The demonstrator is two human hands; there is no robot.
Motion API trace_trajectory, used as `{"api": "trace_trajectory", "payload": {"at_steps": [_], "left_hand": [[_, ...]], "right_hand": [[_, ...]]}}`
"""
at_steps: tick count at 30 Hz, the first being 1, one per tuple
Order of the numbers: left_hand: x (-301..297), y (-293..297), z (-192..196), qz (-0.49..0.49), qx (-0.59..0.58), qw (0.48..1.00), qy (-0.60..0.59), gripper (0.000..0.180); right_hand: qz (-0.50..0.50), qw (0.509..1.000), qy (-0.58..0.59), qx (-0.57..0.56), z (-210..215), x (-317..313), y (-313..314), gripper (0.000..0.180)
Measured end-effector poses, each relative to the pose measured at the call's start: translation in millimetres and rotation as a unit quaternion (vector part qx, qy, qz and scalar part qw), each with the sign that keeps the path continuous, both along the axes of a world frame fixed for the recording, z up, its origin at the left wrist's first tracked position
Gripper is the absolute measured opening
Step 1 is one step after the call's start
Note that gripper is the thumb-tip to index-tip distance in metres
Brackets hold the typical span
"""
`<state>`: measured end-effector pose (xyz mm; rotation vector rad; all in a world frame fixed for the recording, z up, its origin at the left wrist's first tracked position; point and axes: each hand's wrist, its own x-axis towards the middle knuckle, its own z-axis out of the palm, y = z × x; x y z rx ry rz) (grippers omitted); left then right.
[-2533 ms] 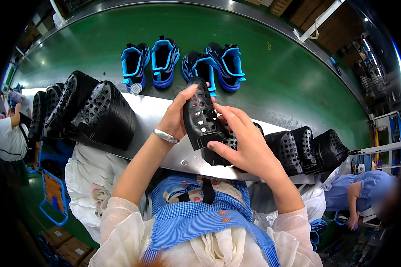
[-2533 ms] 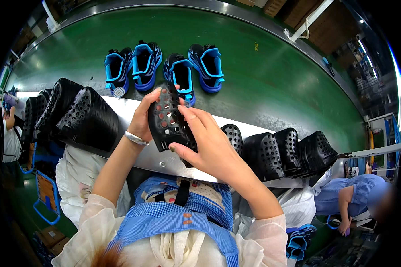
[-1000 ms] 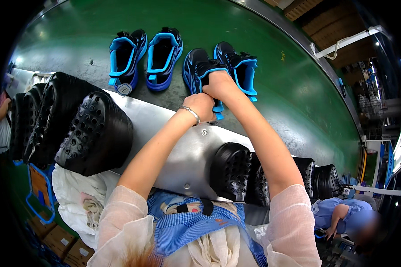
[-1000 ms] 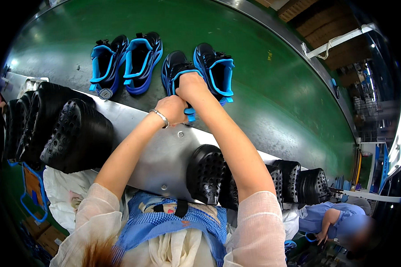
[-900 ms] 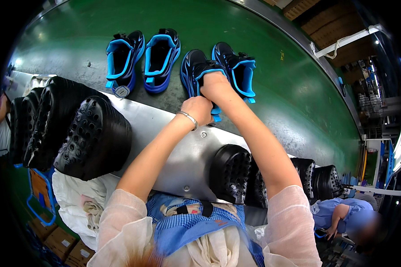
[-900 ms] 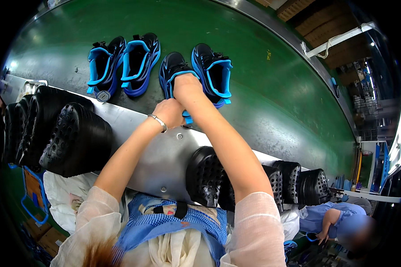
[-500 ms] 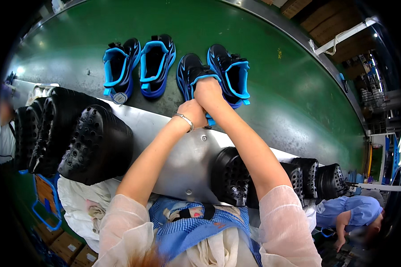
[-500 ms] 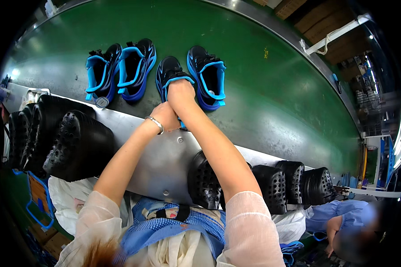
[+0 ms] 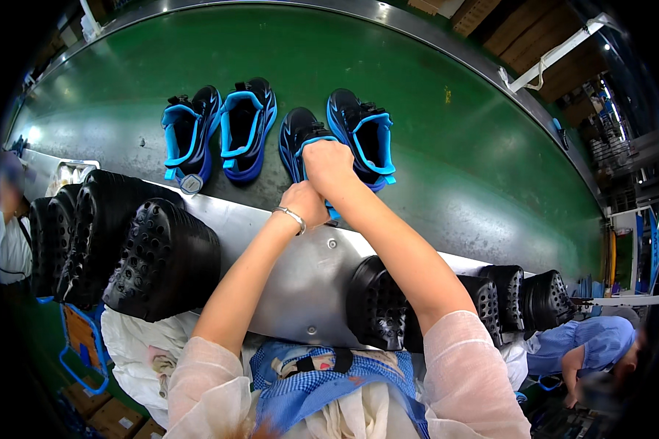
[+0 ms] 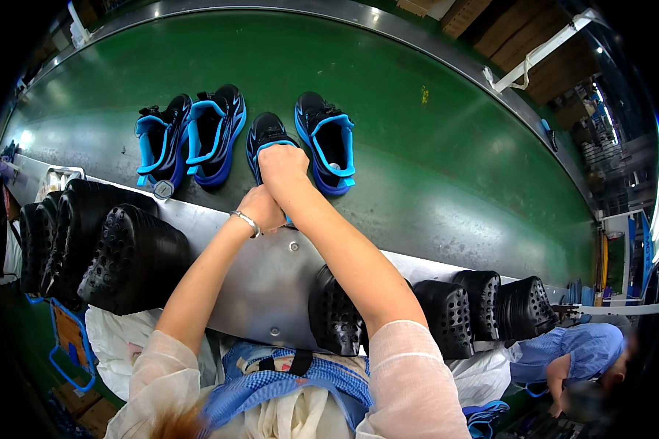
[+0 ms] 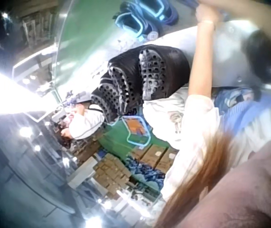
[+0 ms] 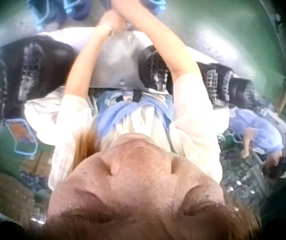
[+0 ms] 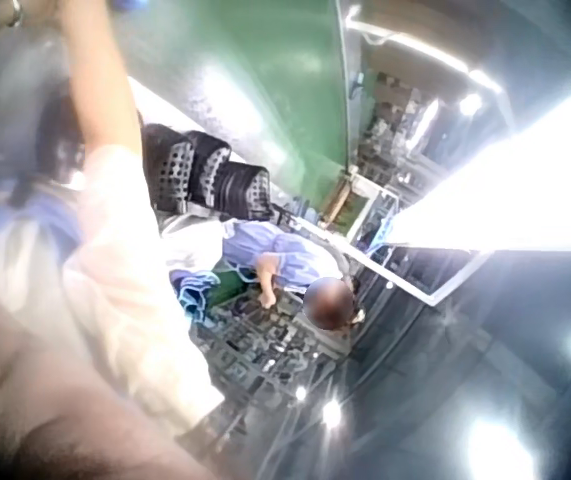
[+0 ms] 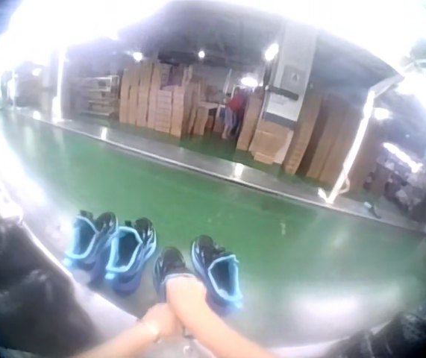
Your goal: The person inserts plastic shoe forms into sneakers, removes additional plastic forms from a white bag, and places them onto a metal rack on the workstation.
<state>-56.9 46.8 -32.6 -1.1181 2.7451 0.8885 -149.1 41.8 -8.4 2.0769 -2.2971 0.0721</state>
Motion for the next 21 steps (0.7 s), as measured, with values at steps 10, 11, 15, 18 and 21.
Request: {"api": "trace_trajectory", "payload": {"at_steps": [10,11,15,18,21], "left_hand": [[12,2,7,0.026,-0.051,0.998,0.034,0.029],[14,3,8,0.029,-0.053,0.998,0.029,0.029],[11,4,19,0.031,-0.08,0.996,0.025,0.027],[14,0,31,0.07,-0.122,0.989,0.053,0.032],[33,-6,25,0.162,-0.274,0.945,0.071,0.057]], "right_hand": [[0.001,0.99,-0.14,0.001,49,-27,27,0.025],[-0.019,0.994,-0.103,-0.019,66,-28,36,0.024],[-0.045,0.999,-0.009,-0.013,45,-74,66,0.024],[-0.035,0.999,-0.033,0.014,25,-92,83,0.019],[-0.024,0.997,-0.064,0.034,32,-81,104,0.018]]}}
